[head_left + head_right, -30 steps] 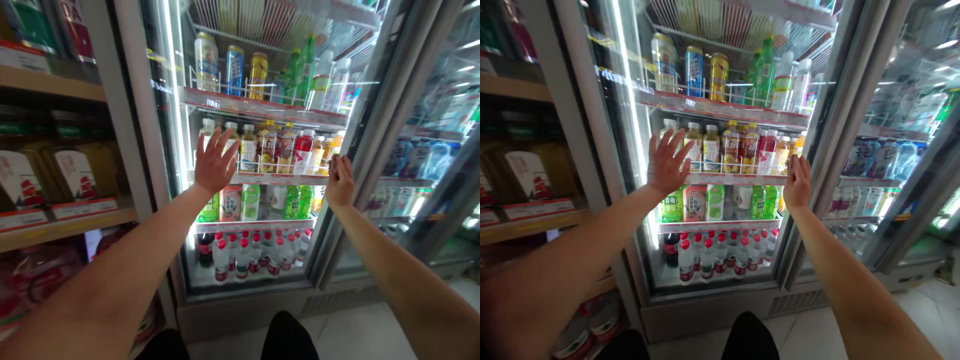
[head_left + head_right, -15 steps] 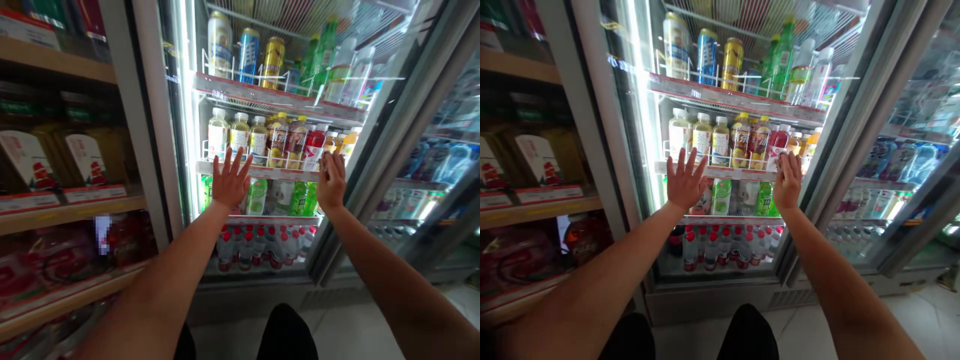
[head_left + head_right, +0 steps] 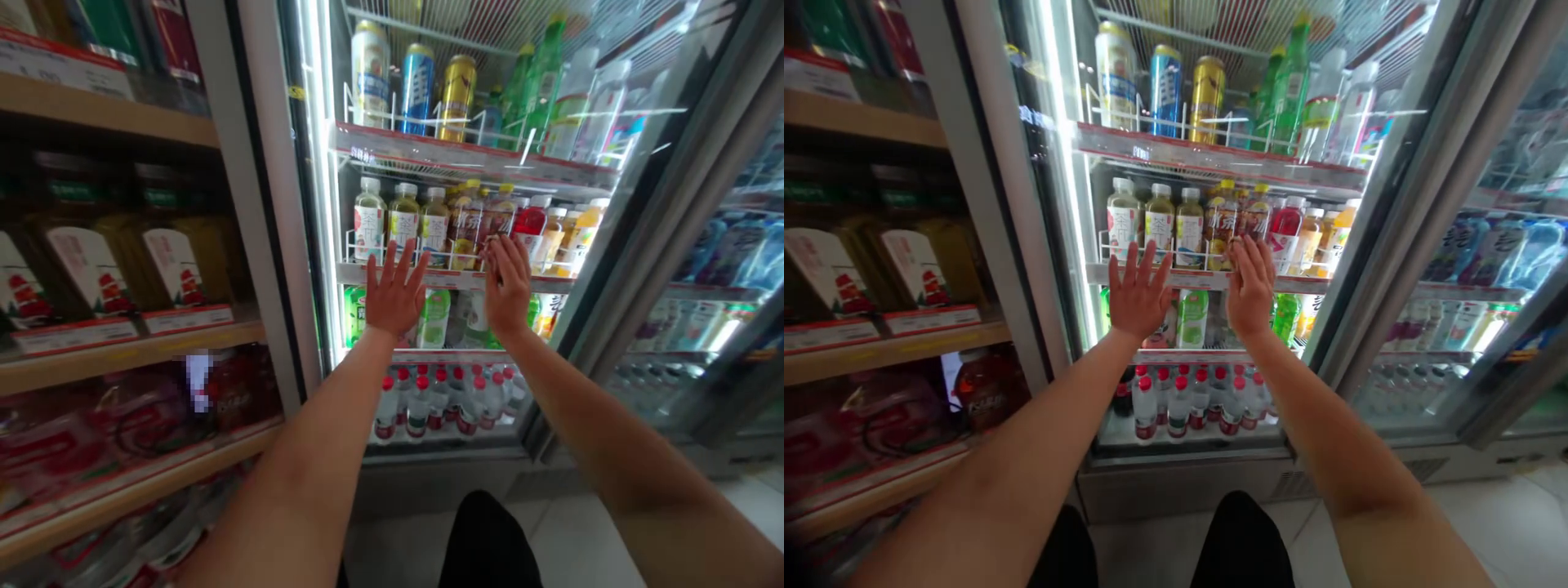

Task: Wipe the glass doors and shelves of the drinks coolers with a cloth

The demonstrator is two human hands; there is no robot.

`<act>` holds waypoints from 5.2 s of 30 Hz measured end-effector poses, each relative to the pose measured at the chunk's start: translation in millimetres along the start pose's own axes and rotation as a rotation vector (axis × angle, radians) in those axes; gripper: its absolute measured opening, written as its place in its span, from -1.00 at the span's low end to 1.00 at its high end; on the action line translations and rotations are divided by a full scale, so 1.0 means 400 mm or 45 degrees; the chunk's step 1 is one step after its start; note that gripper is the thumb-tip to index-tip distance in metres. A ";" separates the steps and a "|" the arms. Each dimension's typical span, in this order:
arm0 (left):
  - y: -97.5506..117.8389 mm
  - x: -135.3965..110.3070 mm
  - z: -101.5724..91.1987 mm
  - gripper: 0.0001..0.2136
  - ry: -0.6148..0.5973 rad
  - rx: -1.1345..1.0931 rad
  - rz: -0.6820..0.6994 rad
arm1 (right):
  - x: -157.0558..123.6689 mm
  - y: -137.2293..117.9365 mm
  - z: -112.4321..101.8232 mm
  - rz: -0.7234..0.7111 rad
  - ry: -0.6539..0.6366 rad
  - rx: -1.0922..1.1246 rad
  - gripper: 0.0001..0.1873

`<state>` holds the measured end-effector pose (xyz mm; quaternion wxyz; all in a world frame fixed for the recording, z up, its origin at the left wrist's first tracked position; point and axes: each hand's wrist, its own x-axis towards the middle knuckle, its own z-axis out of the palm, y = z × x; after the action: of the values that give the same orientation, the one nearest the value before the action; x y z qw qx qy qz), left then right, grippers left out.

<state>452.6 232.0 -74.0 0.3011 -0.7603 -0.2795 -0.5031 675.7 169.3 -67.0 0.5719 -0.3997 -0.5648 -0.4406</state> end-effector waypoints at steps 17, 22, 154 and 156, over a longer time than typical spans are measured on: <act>0.018 0.011 -0.030 -0.45 -0.201 -0.100 -0.120 | -0.053 -0.107 -0.008 -0.124 -0.550 -0.011 -0.54; 0.029 0.014 -0.039 -0.45 -0.237 -0.098 -0.150 | -0.027 -0.102 -0.025 -0.112 -0.653 0.021 -0.53; 0.089 0.008 -0.094 -0.35 -0.426 0.012 -0.305 | 0.075 -0.072 -0.095 -0.407 -0.801 -0.189 -0.68; 0.091 0.008 -0.096 -0.37 -0.425 0.008 -0.295 | 0.106 -0.051 -0.089 -0.208 -0.651 -0.227 -0.64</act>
<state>457.3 180.0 -65.4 0.1930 -0.7948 -0.4128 -0.4007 665.4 127.2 -27.1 0.3362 -0.4998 -0.6800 -0.4181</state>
